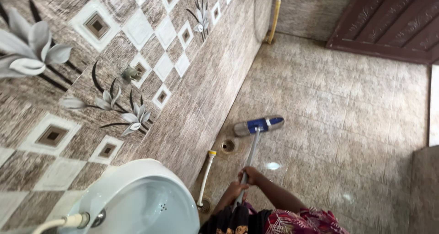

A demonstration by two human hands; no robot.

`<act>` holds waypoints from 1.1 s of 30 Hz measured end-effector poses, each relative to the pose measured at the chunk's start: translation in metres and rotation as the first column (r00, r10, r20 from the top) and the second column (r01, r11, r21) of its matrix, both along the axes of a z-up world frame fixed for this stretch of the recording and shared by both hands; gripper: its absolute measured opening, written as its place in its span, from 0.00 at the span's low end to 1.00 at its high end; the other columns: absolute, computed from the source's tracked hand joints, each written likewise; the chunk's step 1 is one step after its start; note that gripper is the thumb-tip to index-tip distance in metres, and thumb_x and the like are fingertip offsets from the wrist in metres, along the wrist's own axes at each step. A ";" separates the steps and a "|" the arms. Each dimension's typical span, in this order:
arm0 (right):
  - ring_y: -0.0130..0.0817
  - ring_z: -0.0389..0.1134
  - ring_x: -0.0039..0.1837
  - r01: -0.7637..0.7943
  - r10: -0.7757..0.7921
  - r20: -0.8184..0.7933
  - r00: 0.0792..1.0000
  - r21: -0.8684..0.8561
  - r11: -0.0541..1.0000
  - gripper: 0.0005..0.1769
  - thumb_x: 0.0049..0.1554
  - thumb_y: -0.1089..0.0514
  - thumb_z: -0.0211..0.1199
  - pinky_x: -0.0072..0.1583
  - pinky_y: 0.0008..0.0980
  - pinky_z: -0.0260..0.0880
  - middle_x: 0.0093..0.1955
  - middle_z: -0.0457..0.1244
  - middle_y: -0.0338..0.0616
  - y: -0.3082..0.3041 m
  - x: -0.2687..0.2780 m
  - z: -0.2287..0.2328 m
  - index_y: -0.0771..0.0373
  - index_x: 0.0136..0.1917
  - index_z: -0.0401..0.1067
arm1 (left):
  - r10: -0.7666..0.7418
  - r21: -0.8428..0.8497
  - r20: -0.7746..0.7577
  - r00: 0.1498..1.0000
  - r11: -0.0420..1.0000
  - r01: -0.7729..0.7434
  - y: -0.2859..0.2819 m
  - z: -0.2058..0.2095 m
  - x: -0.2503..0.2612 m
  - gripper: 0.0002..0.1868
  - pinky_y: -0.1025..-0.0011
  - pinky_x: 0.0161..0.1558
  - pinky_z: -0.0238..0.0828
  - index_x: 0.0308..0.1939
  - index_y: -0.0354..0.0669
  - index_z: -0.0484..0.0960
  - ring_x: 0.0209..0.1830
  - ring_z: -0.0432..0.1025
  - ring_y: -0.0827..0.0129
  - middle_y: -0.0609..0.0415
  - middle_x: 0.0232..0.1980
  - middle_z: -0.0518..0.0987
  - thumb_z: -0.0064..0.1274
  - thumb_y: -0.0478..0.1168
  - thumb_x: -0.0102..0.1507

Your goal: The person cleans the floor of a bathroom using a mop, moving it across the tiles and around obstacles like a door, buckets, a urinal, and a sink.

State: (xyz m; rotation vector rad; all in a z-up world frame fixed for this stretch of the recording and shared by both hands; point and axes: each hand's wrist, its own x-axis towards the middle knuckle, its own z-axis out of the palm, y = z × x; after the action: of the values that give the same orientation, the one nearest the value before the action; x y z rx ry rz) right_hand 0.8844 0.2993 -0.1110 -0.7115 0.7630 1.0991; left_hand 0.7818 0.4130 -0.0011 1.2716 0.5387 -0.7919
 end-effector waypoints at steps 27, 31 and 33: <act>0.50 0.65 0.33 -0.318 0.326 -0.039 0.945 0.137 0.938 0.24 0.64 0.45 0.50 0.38 0.49 0.68 0.32 0.63 0.49 0.083 -0.038 0.042 0.64 0.38 0.74 | -0.468 0.209 0.269 0.842 0.882 0.423 0.149 0.011 -0.011 0.26 0.69 0.25 0.54 0.22 0.44 0.69 0.23 0.59 0.80 0.63 0.23 0.66 0.60 0.55 0.63; 0.50 0.65 0.32 -0.342 0.356 -0.029 0.934 0.216 0.914 0.23 0.65 0.44 0.50 0.36 0.46 0.67 0.33 0.64 0.51 0.090 -0.021 0.046 0.63 0.39 0.72 | -0.419 0.170 0.131 0.899 0.902 0.396 0.154 0.034 0.010 0.25 0.71 0.25 0.54 0.22 0.43 0.73 0.21 0.60 0.78 0.63 0.22 0.68 0.62 0.55 0.63; 0.51 0.64 0.31 -0.356 0.366 0.012 0.930 0.268 0.895 0.21 0.63 0.45 0.50 0.35 0.48 0.66 0.33 0.65 0.52 0.092 -0.012 0.045 0.62 0.40 0.72 | -0.419 0.172 0.084 0.904 0.900 0.401 0.156 0.039 0.022 0.23 0.72 0.25 0.56 0.24 0.42 0.76 0.22 0.62 0.78 0.62 0.22 0.70 0.62 0.55 0.62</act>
State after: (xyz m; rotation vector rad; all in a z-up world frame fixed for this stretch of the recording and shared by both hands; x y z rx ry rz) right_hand 0.8726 0.3912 -0.0660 -0.6156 0.5091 1.5271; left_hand 0.8041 0.5690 0.0378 1.5924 0.2344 -1.0319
